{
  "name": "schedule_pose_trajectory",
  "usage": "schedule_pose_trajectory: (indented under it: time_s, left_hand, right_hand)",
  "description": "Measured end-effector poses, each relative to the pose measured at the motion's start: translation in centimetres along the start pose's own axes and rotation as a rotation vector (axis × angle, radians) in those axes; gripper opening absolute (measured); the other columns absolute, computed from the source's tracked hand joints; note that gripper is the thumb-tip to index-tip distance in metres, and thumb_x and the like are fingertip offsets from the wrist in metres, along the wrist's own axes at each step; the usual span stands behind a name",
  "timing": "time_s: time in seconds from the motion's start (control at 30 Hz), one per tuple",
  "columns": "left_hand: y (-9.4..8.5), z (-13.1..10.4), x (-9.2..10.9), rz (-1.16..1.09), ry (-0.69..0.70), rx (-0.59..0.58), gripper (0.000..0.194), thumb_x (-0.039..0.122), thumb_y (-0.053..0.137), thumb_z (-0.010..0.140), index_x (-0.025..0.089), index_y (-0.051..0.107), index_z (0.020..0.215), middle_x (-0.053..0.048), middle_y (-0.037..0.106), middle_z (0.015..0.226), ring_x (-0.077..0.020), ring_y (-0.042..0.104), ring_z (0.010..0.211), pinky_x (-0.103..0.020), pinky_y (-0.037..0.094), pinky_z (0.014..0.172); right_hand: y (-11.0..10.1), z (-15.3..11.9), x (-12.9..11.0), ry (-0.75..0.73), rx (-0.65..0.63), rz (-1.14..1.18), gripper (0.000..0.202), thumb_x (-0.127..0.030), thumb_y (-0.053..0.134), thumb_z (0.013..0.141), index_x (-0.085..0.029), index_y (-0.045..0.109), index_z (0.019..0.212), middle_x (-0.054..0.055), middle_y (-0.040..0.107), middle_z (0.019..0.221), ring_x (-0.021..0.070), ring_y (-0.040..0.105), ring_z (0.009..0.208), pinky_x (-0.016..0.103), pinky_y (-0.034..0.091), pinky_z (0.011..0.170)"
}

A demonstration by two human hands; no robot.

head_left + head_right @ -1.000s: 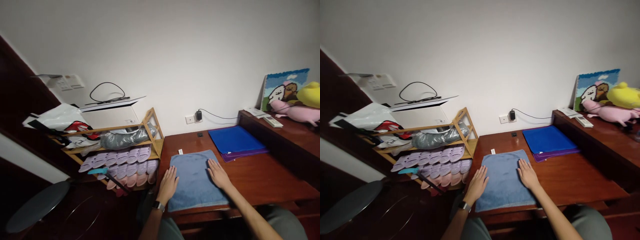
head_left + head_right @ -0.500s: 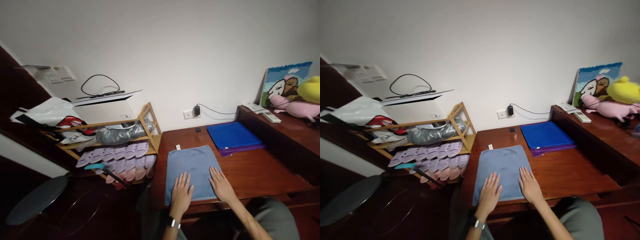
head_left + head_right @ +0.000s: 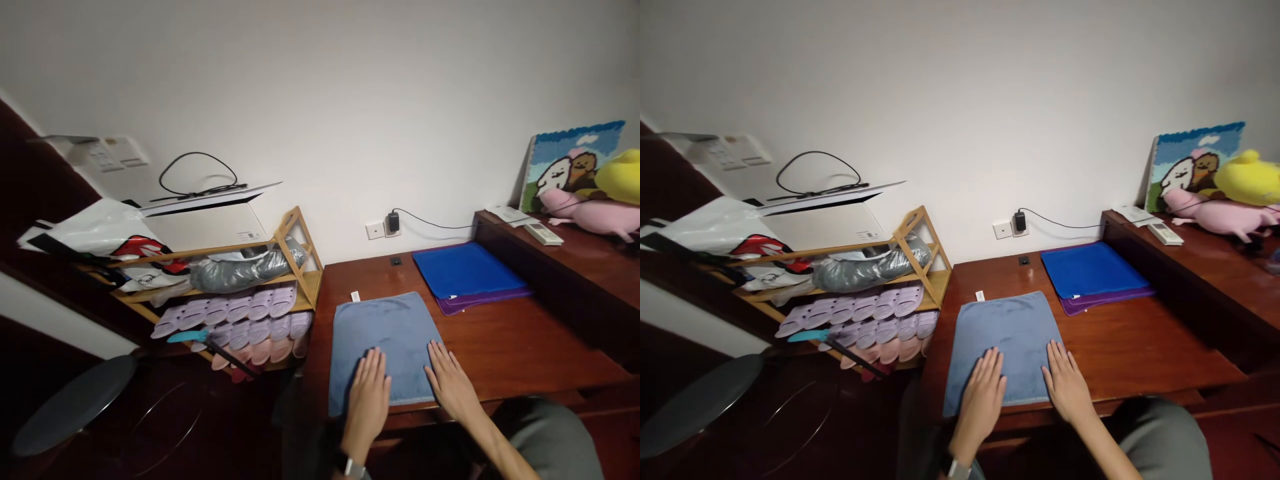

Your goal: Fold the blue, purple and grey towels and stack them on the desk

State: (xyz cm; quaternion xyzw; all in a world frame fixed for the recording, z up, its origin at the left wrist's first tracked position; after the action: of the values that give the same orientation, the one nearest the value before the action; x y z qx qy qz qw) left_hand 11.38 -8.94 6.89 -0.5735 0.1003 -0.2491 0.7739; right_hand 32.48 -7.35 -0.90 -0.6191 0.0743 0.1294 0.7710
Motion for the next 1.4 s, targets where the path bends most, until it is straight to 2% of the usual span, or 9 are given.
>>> schedule_pose_trajectory:
  time_s: [0.1, 0.2, 0.47, 0.57, 0.7, 0.9, 1.0, 1.2, 1.4]
  left_hand:
    - [1.1, 3.2, 5.3, -0.095, 0.13, -0.041, 0.06, 0.039, 0.036, 0.11, 0.025, 0.023, 0.166, -0.005, 0.033, 0.169, -0.0255, 0.032, 0.155, -0.048, 0.036, 0.126]
    - [2.6, 4.1, 5.9, -0.117, 0.117, -0.065, 0.058, 0.043, 0.035, 0.11, 0.023, 0.029, 0.165, -0.008, 0.039, 0.166, -0.026, 0.036, 0.153, -0.05, 0.036, 0.125]
    - [2.3, -4.2, -7.9, 0.2, -0.254, 0.017, 0.057, 0.036, 0.031, 0.109, 0.016, 0.032, 0.163, -0.013, 0.047, 0.161, -0.0286, 0.044, 0.149, -0.052, 0.041, 0.12]
    - [0.7, -5.0, -9.6, 0.267, -0.301, 0.078, 0.056, 0.031, 0.03, 0.109, 0.013, 0.034, 0.162, -0.015, 0.052, 0.157, -0.0284, 0.047, 0.147, -0.052, 0.042, 0.119]
    - [0.3, -0.1, -3.9, 0.155, -0.174, 0.095, 0.056, 0.03, 0.029, 0.11, 0.014, 0.032, 0.163, -0.012, 0.044, 0.163, -0.0246, 0.038, 0.153, -0.047, 0.037, 0.124]
    - [5.0, 7.9, 6.2, -0.106, 0.071, -0.061, 0.059, 0.043, 0.029, 0.11, 0.018, 0.033, 0.163, -0.009, 0.04, 0.165, -0.0238, 0.035, 0.154, -0.046, 0.035, 0.125]
    - [6.0, 7.5, 2.8, -0.068, -0.047, -0.054, 0.061, 0.046, 0.032, 0.109, 0.018, 0.036, 0.162, -0.011, 0.04, 0.165, -0.0268, 0.035, 0.154, -0.051, 0.034, 0.125]
    - [3.6, 2.3, -10.8, 0.162, -0.353, -0.027, 0.057, 0.036, 0.031, 0.108, 0.009, 0.044, 0.157, -0.017, 0.043, 0.162, -0.0285, 0.038, 0.152, -0.051, 0.035, 0.125]
    - [3.0, 1.2, -12.9, 0.22, -0.33, 0.025, 0.056, 0.035, 0.032, 0.108, 0.009, 0.045, 0.156, -0.016, 0.046, 0.161, -0.0271, 0.039, 0.152, -0.047, 0.036, 0.124]
  right_hand:
    - [0.2, -0.2, 0.1, -0.007, -0.008, 0.003, 0.072, -0.056, 0.02, 0.106, -0.014, 0.039, 0.161, 0.01, 0.034, 0.167, 0.0256, 0.029, 0.157, 0.048, 0.026, 0.128]
    - [0.3, -0.2, 0.1, -0.018, -0.02, -0.008, 0.072, -0.055, 0.02, 0.106, -0.013, 0.038, 0.161, 0.009, 0.033, 0.167, 0.0252, 0.028, 0.157, 0.047, 0.026, 0.128]
    - [0.1, -0.6, 0.2, -0.039, -0.026, -0.028, 0.067, -0.05, 0.023, 0.106, -0.016, 0.038, 0.161, 0.008, 0.034, 0.167, 0.0259, 0.03, 0.156, 0.05, 0.028, 0.127]
    - [-0.2, -0.2, 0.1, -0.037, -0.051, -0.036, 0.068, -0.05, 0.022, 0.106, -0.014, 0.042, 0.16, 0.01, 0.038, 0.165, 0.026, 0.033, 0.155, 0.05, 0.027, 0.127]
    - [-1.2, 2.3, 0.0, -0.005, -0.03, -0.024, 0.069, -0.049, 0.017, 0.107, -0.012, 0.041, 0.16, 0.01, 0.04, 0.165, 0.0245, 0.032, 0.156, 0.048, 0.025, 0.128]
    - [0.2, 4.7, -0.3, -0.028, -0.066, -0.024, 0.066, -0.043, 0.021, 0.105, -0.011, 0.041, 0.159, 0.011, 0.037, 0.166, 0.0245, 0.031, 0.156, 0.048, 0.026, 0.127]
    - [0.8, 4.5, 0.2, 0.005, -0.08, -0.045, 0.067, -0.045, 0.02, 0.105, -0.011, 0.038, 0.161, 0.01, 0.034, 0.167, 0.0244, 0.028, 0.157, 0.048, 0.024, 0.128]
    - [0.6, 4.3, 0.1, 0.041, -0.112, -0.05, 0.068, -0.047, 0.019, 0.106, -0.013, 0.035, 0.162, 0.008, 0.032, 0.168, 0.0237, 0.026, 0.158, 0.049, 0.019, 0.129]
    - [0.0, 4.4, 0.0, 0.036, -0.136, -0.045, 0.065, -0.042, 0.024, 0.105, -0.011, 0.04, 0.16, 0.011, 0.038, 0.165, 0.0262, 0.031, 0.156, 0.052, 0.022, 0.128]
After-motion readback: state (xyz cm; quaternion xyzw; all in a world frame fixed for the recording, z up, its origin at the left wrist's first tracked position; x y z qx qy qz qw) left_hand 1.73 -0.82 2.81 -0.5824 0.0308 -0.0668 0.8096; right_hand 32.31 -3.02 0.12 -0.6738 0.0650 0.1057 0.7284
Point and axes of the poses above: each hand's wrist, its own z-axis towards the middle knuckle, its own y-axis out of the palm, x = y × z, the point moved 10 cm from there along z, towards the middle knuckle
